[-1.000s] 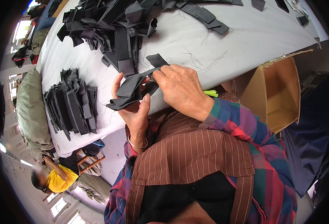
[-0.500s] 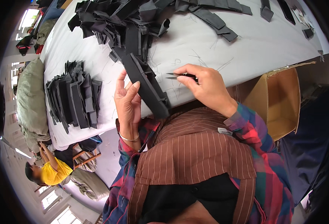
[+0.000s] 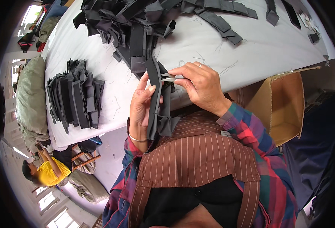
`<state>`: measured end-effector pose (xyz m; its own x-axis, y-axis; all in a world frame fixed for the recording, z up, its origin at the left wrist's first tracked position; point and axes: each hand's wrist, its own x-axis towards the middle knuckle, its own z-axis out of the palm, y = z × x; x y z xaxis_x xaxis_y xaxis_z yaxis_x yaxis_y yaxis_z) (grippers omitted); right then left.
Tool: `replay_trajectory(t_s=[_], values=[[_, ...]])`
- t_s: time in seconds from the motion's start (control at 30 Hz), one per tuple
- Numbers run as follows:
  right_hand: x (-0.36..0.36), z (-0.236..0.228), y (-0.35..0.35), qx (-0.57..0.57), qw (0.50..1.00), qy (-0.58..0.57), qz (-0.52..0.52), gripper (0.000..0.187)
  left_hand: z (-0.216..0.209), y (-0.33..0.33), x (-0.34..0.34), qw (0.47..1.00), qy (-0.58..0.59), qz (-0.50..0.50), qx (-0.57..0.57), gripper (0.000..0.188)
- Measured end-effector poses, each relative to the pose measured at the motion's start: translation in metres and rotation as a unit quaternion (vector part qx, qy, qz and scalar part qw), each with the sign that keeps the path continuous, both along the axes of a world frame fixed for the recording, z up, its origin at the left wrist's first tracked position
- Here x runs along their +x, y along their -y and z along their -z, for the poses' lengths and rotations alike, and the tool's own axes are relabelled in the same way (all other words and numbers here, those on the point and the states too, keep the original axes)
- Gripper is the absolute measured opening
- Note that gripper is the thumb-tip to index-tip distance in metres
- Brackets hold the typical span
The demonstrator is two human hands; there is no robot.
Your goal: The recorder uses scissors to trim excess threads and inspect small black fabric straps on a large workshop table.
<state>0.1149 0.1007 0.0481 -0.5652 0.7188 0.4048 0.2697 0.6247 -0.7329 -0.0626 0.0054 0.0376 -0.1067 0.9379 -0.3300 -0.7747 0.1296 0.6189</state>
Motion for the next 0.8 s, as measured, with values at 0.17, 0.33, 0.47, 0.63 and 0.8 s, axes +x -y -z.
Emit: replay_trajectory(t_s=[0.17, 0.33, 0.47, 0.63, 0.8], values=[[-0.001, 0.0, -0.003, 0.004, 0.999, -0.041, 0.021, 0.016, -0.009, -0.002, 0.01, 0.995, -0.093, -0.012, -0.02, 0.055], [-0.004, -0.011, -0.009, 0.043, 0.999, -0.014, 0.023, 0.016, -0.007, 0.0, 0.015, 0.981, -0.191, 0.004, -0.033, 0.05], [-0.005, -0.012, -0.018, 0.09, 0.996, 0.022, 0.018, 0.018, -0.007, 0.003, 0.018, 0.963, -0.269, 0.014, -0.013, 0.047], [-0.005, -0.014, -0.02, 0.097, 0.994, 0.037, 0.016, 0.018, -0.002, 0.006, 0.018, 0.925, -0.379, 0.015, -0.023, 0.05], [-0.009, -0.012, -0.019, 0.117, 0.992, 0.031, 0.02, 0.017, 0.001, 0.006, 0.02, 0.886, -0.461, 0.034, -0.026, 0.049]])
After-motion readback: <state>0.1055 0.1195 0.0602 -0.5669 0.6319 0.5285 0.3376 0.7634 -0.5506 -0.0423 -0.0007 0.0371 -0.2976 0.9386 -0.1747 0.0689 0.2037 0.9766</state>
